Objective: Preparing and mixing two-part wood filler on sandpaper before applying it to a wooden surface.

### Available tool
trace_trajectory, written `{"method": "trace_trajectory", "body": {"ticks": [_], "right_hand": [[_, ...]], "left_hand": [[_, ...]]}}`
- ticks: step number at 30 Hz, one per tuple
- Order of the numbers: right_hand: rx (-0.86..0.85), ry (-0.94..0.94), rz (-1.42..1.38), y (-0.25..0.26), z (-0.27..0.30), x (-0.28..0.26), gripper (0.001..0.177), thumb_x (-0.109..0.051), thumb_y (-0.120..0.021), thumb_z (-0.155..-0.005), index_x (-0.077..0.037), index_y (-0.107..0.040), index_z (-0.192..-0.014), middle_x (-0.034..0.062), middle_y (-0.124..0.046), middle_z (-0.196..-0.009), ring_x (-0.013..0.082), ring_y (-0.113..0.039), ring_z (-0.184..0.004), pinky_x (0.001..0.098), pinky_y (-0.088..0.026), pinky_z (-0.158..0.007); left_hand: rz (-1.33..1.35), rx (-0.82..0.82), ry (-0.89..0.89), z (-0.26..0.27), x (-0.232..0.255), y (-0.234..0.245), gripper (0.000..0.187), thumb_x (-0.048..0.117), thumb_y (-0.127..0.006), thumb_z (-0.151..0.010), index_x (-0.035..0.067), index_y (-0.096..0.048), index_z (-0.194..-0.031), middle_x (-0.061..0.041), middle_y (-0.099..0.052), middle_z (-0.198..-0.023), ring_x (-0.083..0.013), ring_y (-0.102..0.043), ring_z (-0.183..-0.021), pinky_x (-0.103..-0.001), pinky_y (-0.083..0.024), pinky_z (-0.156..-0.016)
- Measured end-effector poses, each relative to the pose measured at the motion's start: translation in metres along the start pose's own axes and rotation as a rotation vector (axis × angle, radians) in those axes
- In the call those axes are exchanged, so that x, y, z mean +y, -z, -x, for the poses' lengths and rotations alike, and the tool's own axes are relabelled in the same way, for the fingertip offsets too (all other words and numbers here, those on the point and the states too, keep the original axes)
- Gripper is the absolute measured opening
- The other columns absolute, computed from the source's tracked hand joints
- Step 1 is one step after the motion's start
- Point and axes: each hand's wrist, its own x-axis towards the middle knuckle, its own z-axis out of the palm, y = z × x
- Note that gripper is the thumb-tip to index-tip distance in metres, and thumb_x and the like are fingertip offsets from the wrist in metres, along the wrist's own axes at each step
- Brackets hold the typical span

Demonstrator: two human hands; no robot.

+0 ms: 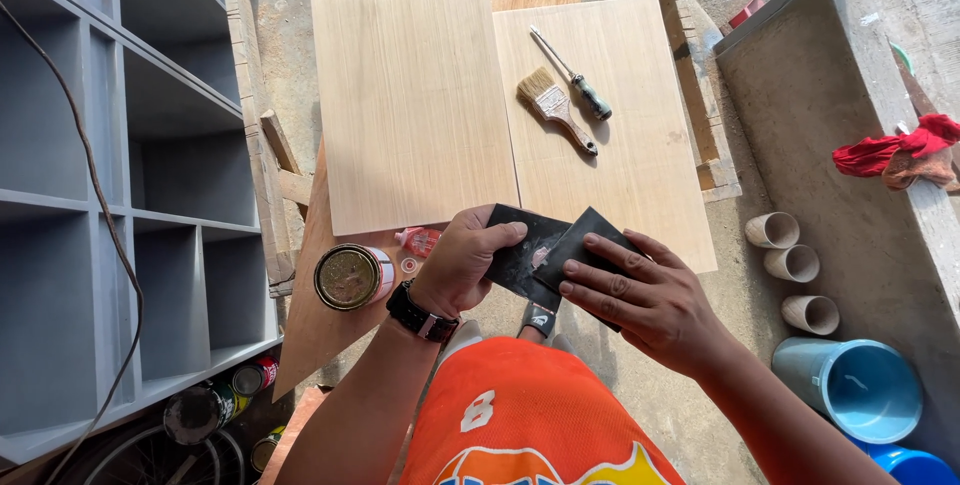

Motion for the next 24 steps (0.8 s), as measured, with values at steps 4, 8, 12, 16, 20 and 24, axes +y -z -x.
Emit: {"method": "trace_trajectory", "body": {"ticks": [4, 8, 12, 16, 20, 24], "right_hand": [[-0.009, -0.028, -0.017, 0.004, 0.003, 0.003, 0.055, 0.002, -0.046, -0.103, -0.027, -0.078, -0.138, -0.0058, -0.074, -0.149, 0.0286, -0.065, -0.144, 0.0461, -0.039, -0.124], [0.016, -0.028, 0.032, 0.002, 0.003, 0.001, 0.056, 0.001, -0.045, -0.104, -0.027, -0.078, -0.138, -0.0055, -0.074, -0.148, 0.0278, -0.065, -0.144, 0.0459, -0.038, -0.125], [0.054, -0.061, 0.054, 0.006, 0.002, 0.003, 0.052, 0.0, -0.048, -0.104, -0.027, -0.079, -0.136, -0.0035, -0.076, -0.146, 0.0301, -0.067, -0.142, 0.0461, -0.04, -0.124], [0.048, -0.024, 0.094, -0.001, -0.001, 0.002, 0.056, 0.004, -0.049, -0.1, -0.026, -0.078, -0.136, -0.003, -0.076, -0.146, 0.0292, -0.067, -0.142, 0.0478, -0.039, -0.124], [0.114, -0.117, 0.094, 0.009, -0.011, -0.006, 0.047, 0.003, -0.059, -0.1, -0.023, -0.081, -0.133, 0.0017, -0.08, -0.137, 0.031, -0.073, -0.131, 0.0477, -0.043, -0.121], [0.23, -0.544, -0.112, 0.0, 0.002, -0.002, 0.03, 0.003, -0.077, -0.096, -0.015, -0.085, -0.118, 0.0029, -0.087, -0.103, 0.0306, -0.083, -0.1, 0.0405, -0.062, -0.093]], "left_hand": [[-0.013, 0.017, -0.005, 0.001, -0.006, 0.002, 0.007, 0.0, -0.077, -0.092, -0.003, -0.077, -0.098, -0.022, -0.075, -0.076, -0.0338, -0.08, -0.065, -0.045, -0.068, -0.06], [-0.038, -0.008, -0.06, 0.0, -0.009, 0.001, 0.008, 0.001, -0.076, -0.094, -0.002, -0.077, -0.101, -0.023, -0.076, -0.079, -0.0339, -0.08, -0.069, -0.045, -0.068, -0.063], [-0.107, -0.016, -0.218, 0.002, -0.009, -0.003, 0.009, 0.001, -0.074, -0.097, -0.004, -0.077, -0.103, -0.024, -0.076, -0.082, -0.0305, -0.079, -0.075, -0.045, -0.069, -0.067], [-0.352, -0.015, -0.421, 0.01, -0.005, 0.0, 0.013, 0.006, -0.07, -0.103, -0.005, -0.079, -0.105, -0.022, -0.077, -0.083, -0.0204, -0.073, -0.078, -0.043, -0.069, -0.07], [-0.518, -0.024, -0.713, 0.032, 0.003, -0.017, 0.022, 0.009, -0.062, -0.109, -0.003, -0.077, -0.116, -0.025, -0.079, -0.092, -0.0257, -0.076, -0.092, -0.046, -0.069, -0.075], [-0.584, -0.031, -0.833, 0.038, 0.0, -0.021, 0.028, 0.008, -0.056, -0.11, -0.007, -0.073, -0.127, -0.032, -0.079, -0.102, -0.0387, -0.078, -0.102, -0.052, -0.068, -0.078]]}}
